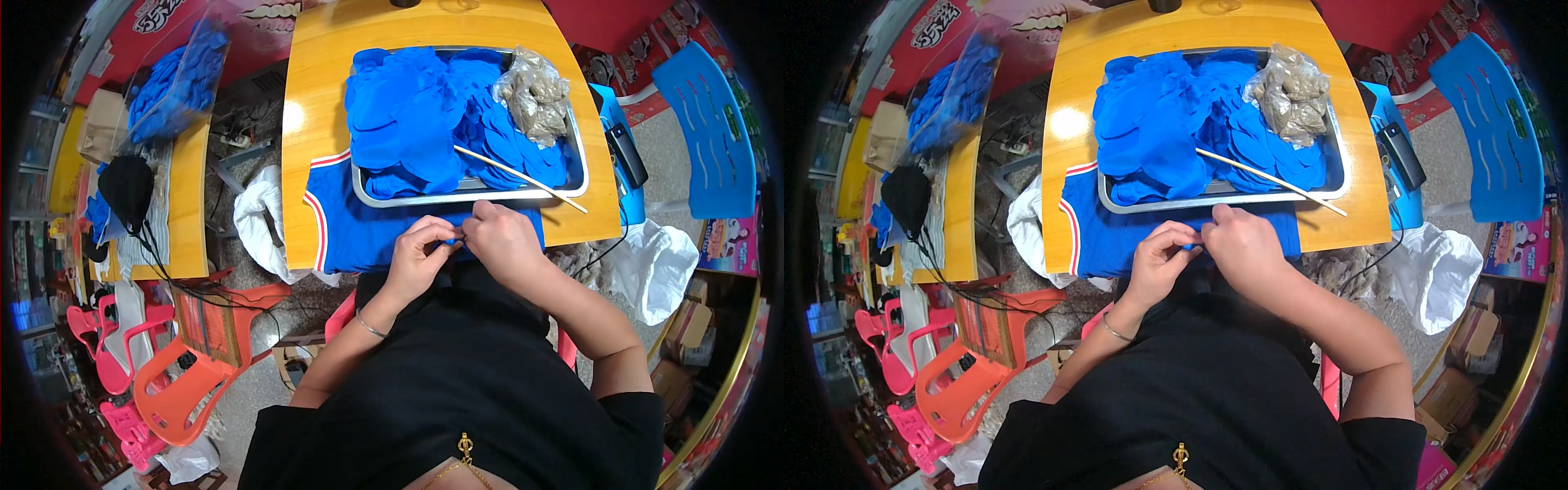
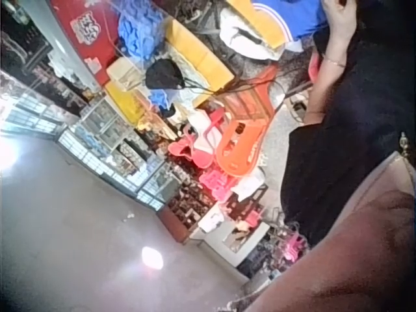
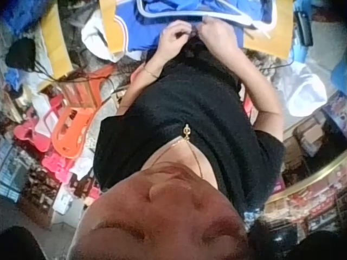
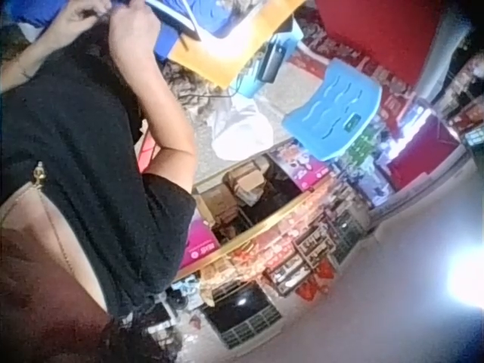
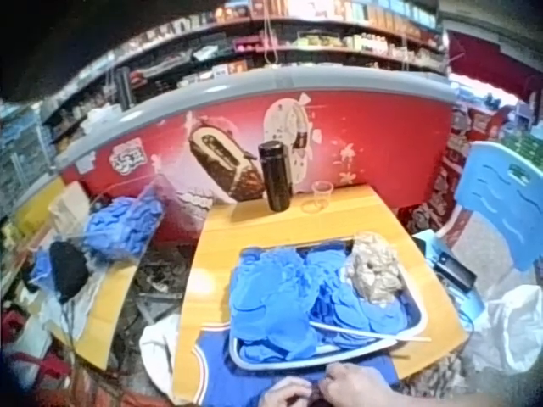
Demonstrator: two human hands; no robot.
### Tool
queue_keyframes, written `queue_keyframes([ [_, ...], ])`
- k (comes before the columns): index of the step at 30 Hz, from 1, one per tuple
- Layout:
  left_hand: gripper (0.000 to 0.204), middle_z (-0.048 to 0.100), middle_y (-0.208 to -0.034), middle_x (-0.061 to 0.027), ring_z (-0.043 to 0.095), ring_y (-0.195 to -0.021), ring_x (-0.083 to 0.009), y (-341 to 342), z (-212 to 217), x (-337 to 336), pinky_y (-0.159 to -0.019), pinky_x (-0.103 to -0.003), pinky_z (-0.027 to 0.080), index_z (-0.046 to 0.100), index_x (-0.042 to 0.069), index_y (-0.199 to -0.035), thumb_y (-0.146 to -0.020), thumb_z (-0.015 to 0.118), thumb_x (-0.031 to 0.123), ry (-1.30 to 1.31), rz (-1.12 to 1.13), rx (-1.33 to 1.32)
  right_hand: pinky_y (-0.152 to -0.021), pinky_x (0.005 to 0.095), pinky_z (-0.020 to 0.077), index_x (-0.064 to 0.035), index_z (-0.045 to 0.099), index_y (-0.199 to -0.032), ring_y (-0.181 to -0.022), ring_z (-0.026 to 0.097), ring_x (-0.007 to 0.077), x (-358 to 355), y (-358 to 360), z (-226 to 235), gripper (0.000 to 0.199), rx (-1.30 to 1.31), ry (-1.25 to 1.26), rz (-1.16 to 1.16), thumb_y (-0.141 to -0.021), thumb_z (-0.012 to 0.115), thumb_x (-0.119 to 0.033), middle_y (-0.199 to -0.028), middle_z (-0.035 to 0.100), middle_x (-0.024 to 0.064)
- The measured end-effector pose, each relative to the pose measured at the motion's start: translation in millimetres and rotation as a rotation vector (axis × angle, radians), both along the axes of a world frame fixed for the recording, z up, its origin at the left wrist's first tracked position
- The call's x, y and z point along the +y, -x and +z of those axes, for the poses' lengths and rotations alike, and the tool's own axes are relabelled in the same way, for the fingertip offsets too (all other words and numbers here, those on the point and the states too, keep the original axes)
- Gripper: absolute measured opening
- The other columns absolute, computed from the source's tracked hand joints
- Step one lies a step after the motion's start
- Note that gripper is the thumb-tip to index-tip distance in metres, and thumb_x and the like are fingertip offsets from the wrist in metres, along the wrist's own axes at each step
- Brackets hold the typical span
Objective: Manipulating and assembling small blue fabric pieces using a wooden stick tool.
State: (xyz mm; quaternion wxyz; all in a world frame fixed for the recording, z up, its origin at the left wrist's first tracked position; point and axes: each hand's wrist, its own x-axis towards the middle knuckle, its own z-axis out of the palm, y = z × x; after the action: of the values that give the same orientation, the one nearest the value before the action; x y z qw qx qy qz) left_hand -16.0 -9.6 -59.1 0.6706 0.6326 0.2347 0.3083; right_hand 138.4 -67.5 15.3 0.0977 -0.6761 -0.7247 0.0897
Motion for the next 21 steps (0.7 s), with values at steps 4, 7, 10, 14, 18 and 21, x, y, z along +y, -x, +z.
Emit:
queue_keyframes([
  [4, 0.008, 0.055, -0.095, -0.0076, 0.057, -0.085, -0.0131, 5.0, 8.5, -0.2, -0.072, -0.023, 0.048, 0.058, -0.003, -0.084, -0.078, 0.057, -0.008, -0.015, 0.026, 0.109, -0.068, 0.0397, 0.0482, -0.0040, 0.062, -0.083, -0.082, 0.059, 0.0295, 0.6, -19.3, 10.9, 0.015, 0.330, 0.168, 0.024, -0.069, 0.064, -0.008, -0.087, 0.057, 0.0125],
  [7, 0.007, 0.058, -0.087, -0.0090, 0.059, -0.076, -0.0171, 8.6, 14.1, 2.4, -0.063, -0.025, 0.047, 0.058, -0.001, -0.082, -0.076, 0.062, 0.000, -0.181, 0.100, 0.171, -0.074, 0.0386, 0.0467, -0.0040, 0.060, -0.095, -0.087, 0.057, 0.0303, -6.4, -21.0, 14.9, 0.028, 0.529, 0.074, 0.042, -0.068, 0.067, -0.007, -0.090, 0.057, 0.0133],
  [10, 0.009, 0.058, -0.083, -0.0102, 0.059, -0.075, -0.0212, 11.0, 17.2, 6.7, -0.064, -0.027, 0.047, 0.057, -0.001, -0.081, -0.075, 0.063, 0.001, -0.355, 0.106, 0.185, -0.078, 0.0386, 0.0453, -0.0045, 0.056, -0.104, -0.090, 0.055, 0.0308, -14.9, -21.0, 10.9, 0.038, 0.487, -0.048, 0.044, -0.068, 0.068, -0.005, -0.091, 0.057, 0.0135],
  [14, 0.010, 0.058, -0.080, -0.0097, 0.058, -0.073, -0.0225, 10.4, 28.4, 8.3, -0.063, -0.030, 0.047, 0.057, 0.000, -0.081, -0.073, 0.063, 0.002, -0.362, 0.050, 0.255, -0.074, 0.0355, 0.0468, -0.0050, 0.058, -0.100, -0.085, 0.057, 0.0288, -22.0, -17.5, 1.6, 0.033, 0.605, 0.014, -0.201, -0.069, 0.068, -0.004, -0.088, 0.058, 0.0107],
  [18, 0.012, 0.058, -0.080, -0.0089, 0.058, -0.074, -0.0233, 6.4, 41.7, 8.6, -0.061, -0.032, 0.046, 0.057, 0.001, -0.080, -0.073, 0.065, 0.006, -0.426, 0.008, 0.387, -0.067, 0.0316, 0.0475, -0.0057, 0.062, -0.089, -0.079, 0.057, 0.0259, -22.6, -13.2, -7.1, 0.019, 0.750, 0.034, -0.228, -0.070, 0.068, -0.005, -0.084, 0.058, 0.0079],
  [21, 0.012, 0.058, -0.078, -0.0086, 0.058, -0.073, -0.0238, 8.0, 29.7, 11.2, -0.060, -0.032, 0.046, 0.058, 0.002, -0.078, -0.074, 0.067, 0.009, -0.557, 0.024, 0.389, -0.065, 0.0320, 0.0471, -0.0060, 0.063, -0.083, -0.077, 0.056, 0.0245, -19.3, -8.9, -13.2, 0.014, 0.571, -0.102, -0.087, -0.070, 0.068, -0.007, -0.083, 0.057, 0.0069],
])
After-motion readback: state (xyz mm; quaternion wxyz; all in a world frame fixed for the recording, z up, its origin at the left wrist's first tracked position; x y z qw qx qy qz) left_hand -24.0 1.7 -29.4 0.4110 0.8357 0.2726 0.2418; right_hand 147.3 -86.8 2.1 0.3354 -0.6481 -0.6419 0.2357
